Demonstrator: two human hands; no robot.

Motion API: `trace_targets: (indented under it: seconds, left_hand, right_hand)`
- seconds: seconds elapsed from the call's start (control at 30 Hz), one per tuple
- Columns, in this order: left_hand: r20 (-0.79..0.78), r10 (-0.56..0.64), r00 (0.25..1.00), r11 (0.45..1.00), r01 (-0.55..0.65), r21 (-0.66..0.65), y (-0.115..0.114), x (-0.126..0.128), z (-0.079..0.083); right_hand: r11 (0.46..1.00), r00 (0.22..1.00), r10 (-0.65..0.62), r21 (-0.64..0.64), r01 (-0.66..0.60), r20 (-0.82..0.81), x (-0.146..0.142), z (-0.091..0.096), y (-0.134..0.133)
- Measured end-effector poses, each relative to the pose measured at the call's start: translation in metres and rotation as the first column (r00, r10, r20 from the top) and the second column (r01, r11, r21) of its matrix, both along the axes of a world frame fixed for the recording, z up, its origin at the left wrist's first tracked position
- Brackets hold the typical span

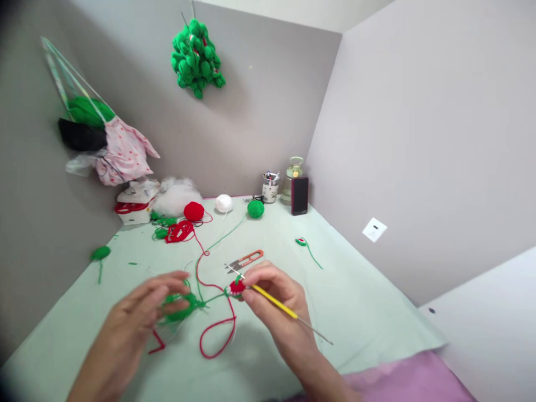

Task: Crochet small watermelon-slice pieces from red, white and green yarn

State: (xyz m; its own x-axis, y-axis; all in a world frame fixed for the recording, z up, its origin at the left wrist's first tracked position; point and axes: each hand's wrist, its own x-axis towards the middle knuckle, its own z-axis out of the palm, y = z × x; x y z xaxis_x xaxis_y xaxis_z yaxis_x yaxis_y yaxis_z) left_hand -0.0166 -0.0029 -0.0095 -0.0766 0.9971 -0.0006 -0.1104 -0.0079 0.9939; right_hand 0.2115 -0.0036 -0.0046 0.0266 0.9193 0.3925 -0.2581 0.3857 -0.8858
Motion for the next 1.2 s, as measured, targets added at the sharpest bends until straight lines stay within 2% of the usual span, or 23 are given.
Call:
trace_targets:
  seconds: [0.03,0.07,0.1,0.13,0.2,0.27,0.33,0.4,0.5,0.67,0.83,1.03,1.13,1.2]
  left_hand:
    - [-0.025,0.150,0.988,0.988,-0.149,0.031,0.000,-0.003,0.002]
    - [-0.055,0.253,0.966,0.966,-0.248,0.072,-0.002,-0.002,0.004]
    - [-0.078,0.275,0.958,0.958,-0.266,0.110,-0.005,0.003,0.005]
    - [-0.071,0.222,0.972,0.970,-0.214,0.113,-0.009,0.010,0.007]
    - [0.095,0.022,0.995,0.997,-0.028,0.066,-0.017,0.030,0.008]
    - [0.247,-0.040,0.968,0.999,0.040,0.004,-0.024,0.049,0.007]
    - [0.311,-0.032,0.950,0.999,0.039,-0.017,-0.028,0.060,0.004]
    - [0.309,-0.012,0.951,1.000,0.018,-0.017,-0.030,0.064,-0.001]
    - [0.297,-0.008,0.955,0.999,0.017,-0.028,-0.030,0.064,-0.009]
    - [0.340,-0.028,0.940,0.997,0.050,-0.056,-0.026,0.064,-0.014]
    - [0.297,-0.177,0.938,0.976,0.206,-0.069,-0.017,0.055,-0.005]
    - [0.339,-0.392,0.855,0.884,0.452,-0.117,-0.001,0.042,-0.005]
    - [0.272,-0.490,0.828,0.834,0.536,-0.127,0.003,0.039,-0.007]
    - [0.201,-0.533,0.822,0.821,0.560,-0.115,0.003,0.038,-0.005]
  right_hand:
    - [1.000,0.999,0.018,0.012,-0.019,0.041,0.001,0.001,-0.001]
    - [0.999,0.996,0.031,0.018,-0.033,0.088,0.001,0.002,-0.004]
    - [0.999,0.990,0.046,0.018,-0.049,0.136,0.000,0.003,-0.006]
    - [0.998,0.982,0.063,0.019,-0.067,0.180,-0.002,0.003,-0.008]
    - [0.995,0.968,0.076,0.040,-0.088,0.239,-0.007,0.002,-0.012]
    - [0.993,0.968,0.034,0.100,-0.061,0.249,-0.013,0.001,-0.012]
    - [0.987,0.970,-0.030,0.158,-0.009,0.241,-0.018,-0.002,-0.011]
    - [0.982,0.967,-0.076,0.185,0.031,0.243,-0.021,-0.005,-0.008]
    - [0.986,0.968,-0.091,0.158,0.055,0.233,-0.022,-0.008,-0.007]
    - [0.998,0.979,-0.009,0.062,-0.004,0.203,-0.016,-0.007,-0.008]
    - [0.999,0.979,0.054,0.000,-0.055,0.195,-0.005,-0.007,-0.005]
    - [0.972,0.954,0.232,-0.092,-0.218,0.191,0.007,-0.008,0.001]
    - [0.937,0.941,0.321,-0.176,-0.300,0.107,0.006,-0.008,0.002]
    - [0.915,0.938,0.345,-0.232,-0.331,0.021,0.004,-0.008,0.002]
